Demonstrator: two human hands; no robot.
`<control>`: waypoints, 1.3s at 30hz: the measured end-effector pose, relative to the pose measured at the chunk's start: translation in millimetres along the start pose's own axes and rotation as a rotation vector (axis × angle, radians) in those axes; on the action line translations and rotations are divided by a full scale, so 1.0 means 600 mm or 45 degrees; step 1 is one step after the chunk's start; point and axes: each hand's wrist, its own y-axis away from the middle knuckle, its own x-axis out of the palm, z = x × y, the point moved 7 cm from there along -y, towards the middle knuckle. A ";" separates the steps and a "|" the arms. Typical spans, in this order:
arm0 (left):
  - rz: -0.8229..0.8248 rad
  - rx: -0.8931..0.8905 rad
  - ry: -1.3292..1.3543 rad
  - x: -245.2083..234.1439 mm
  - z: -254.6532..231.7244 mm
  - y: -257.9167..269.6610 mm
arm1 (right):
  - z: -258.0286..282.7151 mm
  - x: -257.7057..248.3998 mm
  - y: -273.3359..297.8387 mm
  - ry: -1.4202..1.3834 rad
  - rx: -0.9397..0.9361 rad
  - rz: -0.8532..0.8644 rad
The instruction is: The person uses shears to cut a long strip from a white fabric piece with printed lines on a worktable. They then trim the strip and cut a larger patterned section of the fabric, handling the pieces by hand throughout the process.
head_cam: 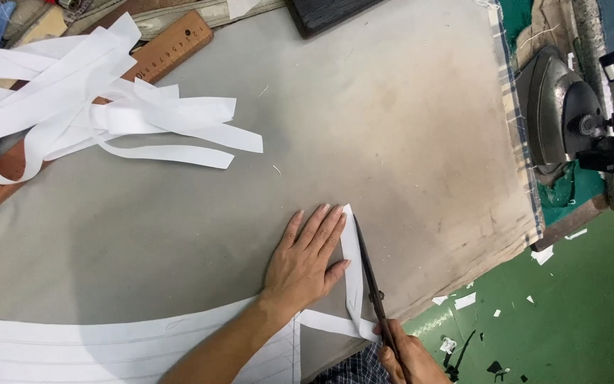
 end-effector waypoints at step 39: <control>0.041 -0.770 -0.337 -0.079 0.218 0.037 | -0.086 -0.127 0.006 -0.124 0.125 -0.356</control>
